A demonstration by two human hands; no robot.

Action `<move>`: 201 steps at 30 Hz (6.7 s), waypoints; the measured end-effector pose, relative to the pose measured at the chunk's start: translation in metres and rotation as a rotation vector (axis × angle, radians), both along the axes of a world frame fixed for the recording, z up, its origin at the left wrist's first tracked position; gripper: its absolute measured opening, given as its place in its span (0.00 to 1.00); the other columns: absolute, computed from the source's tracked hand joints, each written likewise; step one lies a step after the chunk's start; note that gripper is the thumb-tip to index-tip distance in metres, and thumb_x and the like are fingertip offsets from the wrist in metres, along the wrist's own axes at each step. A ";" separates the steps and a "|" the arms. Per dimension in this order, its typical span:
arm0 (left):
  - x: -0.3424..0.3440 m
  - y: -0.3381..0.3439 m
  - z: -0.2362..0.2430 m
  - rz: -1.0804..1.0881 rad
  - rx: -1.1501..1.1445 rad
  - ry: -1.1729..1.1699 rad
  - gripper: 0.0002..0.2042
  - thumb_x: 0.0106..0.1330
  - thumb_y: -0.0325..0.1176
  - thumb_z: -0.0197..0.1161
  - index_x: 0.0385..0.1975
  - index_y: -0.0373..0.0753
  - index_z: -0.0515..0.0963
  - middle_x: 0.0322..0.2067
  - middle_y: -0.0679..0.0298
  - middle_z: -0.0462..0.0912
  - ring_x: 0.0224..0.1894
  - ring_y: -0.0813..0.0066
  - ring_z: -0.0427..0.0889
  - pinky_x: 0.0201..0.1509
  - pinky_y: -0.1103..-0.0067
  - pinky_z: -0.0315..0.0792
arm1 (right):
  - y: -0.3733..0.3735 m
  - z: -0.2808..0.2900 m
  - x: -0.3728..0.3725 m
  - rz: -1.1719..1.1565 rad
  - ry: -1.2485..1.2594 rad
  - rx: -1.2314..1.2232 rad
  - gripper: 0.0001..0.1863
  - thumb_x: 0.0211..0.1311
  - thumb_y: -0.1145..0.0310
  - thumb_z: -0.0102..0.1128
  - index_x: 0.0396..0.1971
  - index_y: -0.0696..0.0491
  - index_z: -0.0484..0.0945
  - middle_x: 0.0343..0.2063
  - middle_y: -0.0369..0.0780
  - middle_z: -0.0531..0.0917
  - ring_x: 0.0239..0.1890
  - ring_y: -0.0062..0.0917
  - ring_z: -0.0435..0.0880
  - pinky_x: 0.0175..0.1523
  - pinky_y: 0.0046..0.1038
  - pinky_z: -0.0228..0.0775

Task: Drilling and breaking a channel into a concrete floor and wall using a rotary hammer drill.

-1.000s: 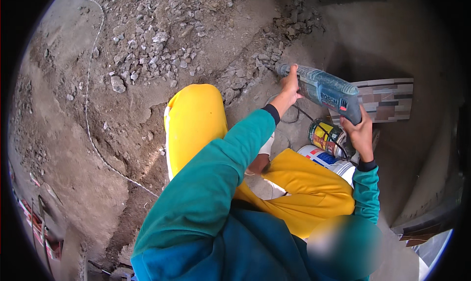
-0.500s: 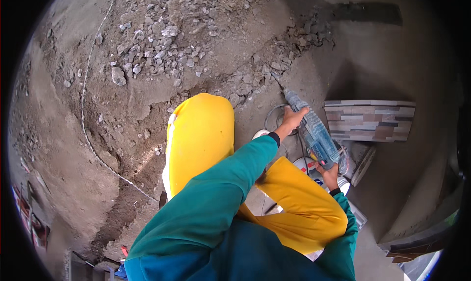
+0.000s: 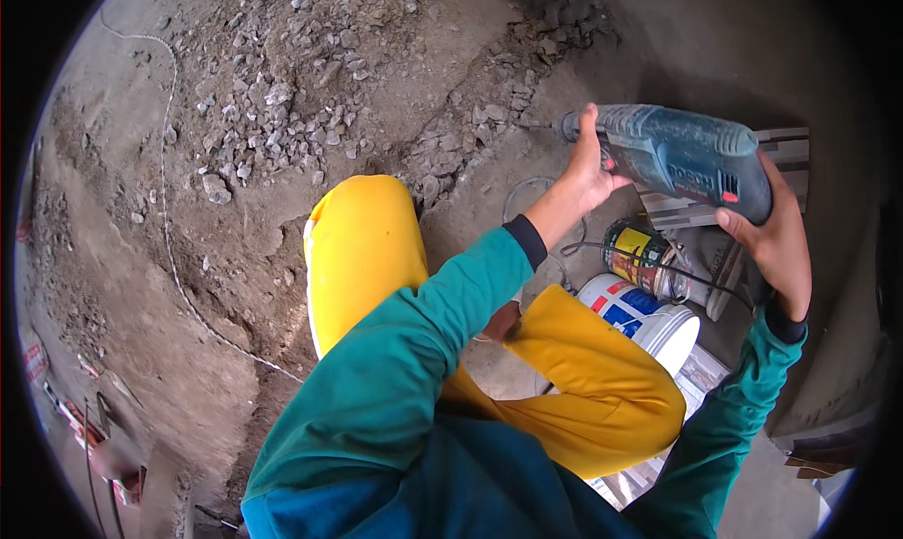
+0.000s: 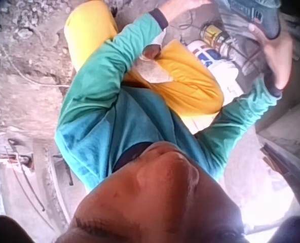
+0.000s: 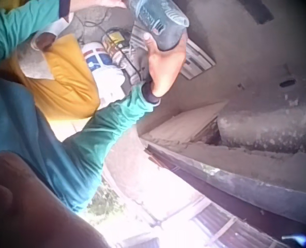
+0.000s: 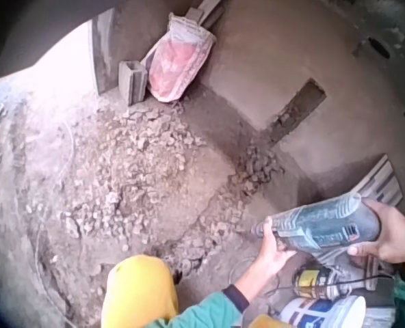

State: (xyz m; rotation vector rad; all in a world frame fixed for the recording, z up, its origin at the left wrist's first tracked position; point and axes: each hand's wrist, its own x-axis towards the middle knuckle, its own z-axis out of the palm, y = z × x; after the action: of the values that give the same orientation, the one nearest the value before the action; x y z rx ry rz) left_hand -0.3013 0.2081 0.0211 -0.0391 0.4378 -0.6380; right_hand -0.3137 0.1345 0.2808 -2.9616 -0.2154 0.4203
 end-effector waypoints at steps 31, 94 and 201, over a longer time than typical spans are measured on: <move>-0.061 -0.046 -0.089 -0.342 0.573 0.028 0.52 0.51 0.57 0.68 0.62 0.29 0.42 0.55 0.43 0.67 0.51 0.53 0.75 0.50 0.48 0.71 | -0.131 -0.175 -0.189 -0.711 0.142 0.738 0.25 0.50 0.86 0.58 0.50 0.61 0.65 0.33 0.42 0.81 0.34 0.25 0.82 0.42 0.28 0.75; 0.146 -0.054 -0.018 0.405 -0.093 -0.142 0.37 0.63 0.68 0.42 0.63 0.45 0.61 0.60 0.54 0.67 0.63 0.56 0.66 0.67 0.58 0.59 | -0.034 -0.015 0.176 0.386 0.162 0.213 0.40 0.51 0.66 0.70 0.64 0.58 0.62 0.24 0.37 0.78 0.15 0.15 0.70 0.21 0.21 0.66; 0.139 0.026 -0.069 0.374 0.126 0.161 0.34 0.57 0.62 0.50 0.58 0.43 0.68 0.60 0.53 0.68 0.62 0.56 0.67 0.66 0.53 0.57 | 0.013 -0.068 0.107 0.194 0.179 0.332 0.33 0.43 0.80 0.60 0.57 0.59 0.69 0.27 0.39 0.79 0.20 0.20 0.76 0.29 0.24 0.69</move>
State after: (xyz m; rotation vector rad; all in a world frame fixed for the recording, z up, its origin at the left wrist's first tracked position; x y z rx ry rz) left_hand -0.1619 0.2345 -0.0475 -0.0515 0.6076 -0.2389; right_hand -0.2067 0.1476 0.2131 -2.5708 -0.5007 0.6044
